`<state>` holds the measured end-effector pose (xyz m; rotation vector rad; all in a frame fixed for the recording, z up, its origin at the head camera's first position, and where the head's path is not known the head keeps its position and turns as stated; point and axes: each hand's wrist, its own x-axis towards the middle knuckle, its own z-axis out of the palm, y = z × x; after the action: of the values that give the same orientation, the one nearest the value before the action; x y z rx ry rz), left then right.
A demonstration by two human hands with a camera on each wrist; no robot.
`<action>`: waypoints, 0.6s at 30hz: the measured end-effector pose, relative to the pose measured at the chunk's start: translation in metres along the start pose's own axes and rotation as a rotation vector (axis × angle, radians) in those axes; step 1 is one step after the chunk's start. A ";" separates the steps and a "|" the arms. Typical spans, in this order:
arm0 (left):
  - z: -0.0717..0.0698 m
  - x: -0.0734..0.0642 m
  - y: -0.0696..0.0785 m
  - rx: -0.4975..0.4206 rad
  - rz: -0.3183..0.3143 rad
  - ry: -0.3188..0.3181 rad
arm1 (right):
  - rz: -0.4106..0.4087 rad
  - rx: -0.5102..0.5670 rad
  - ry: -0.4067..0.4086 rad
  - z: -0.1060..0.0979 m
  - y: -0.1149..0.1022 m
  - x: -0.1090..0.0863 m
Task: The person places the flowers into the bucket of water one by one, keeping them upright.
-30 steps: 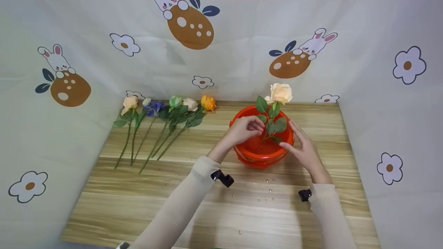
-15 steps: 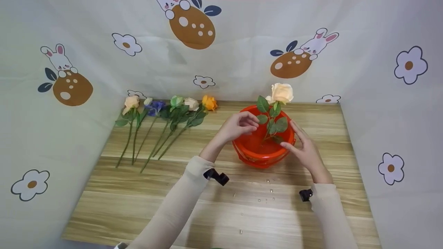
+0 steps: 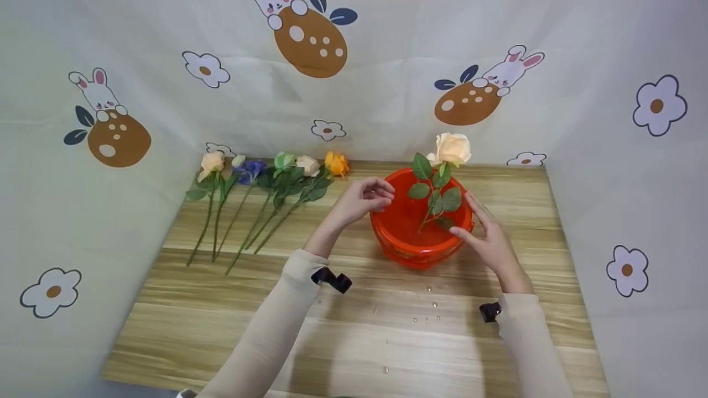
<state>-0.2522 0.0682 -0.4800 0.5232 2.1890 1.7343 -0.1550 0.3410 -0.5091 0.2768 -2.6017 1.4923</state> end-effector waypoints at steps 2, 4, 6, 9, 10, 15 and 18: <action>-0.004 -0.001 -0.002 -0.011 0.002 0.009 | 0.003 -0.003 0.000 0.000 0.000 0.000; -0.007 -0.003 -0.005 -0.012 0.005 0.020 | 0.006 -0.007 -0.002 0.000 0.000 0.000; -0.011 -0.004 -0.009 -0.012 0.011 0.033 | 0.010 -0.009 -0.001 0.000 -0.001 -0.001; -0.016 -0.005 -0.015 -0.015 0.022 0.057 | 0.012 -0.002 0.000 0.000 -0.001 -0.001; -0.017 -0.006 -0.017 -0.026 0.024 0.065 | 0.011 0.000 0.002 -0.001 -0.001 -0.001; -0.026 -0.009 -0.028 -0.071 0.010 0.109 | 0.002 0.005 0.005 0.000 -0.001 0.000; -0.033 -0.012 -0.034 -0.065 0.003 0.142 | 0.004 0.002 0.003 0.001 -0.001 0.000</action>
<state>-0.2596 0.0275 -0.5059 0.3993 2.2177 1.8899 -0.1550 0.3400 -0.5087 0.2693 -2.5997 1.4954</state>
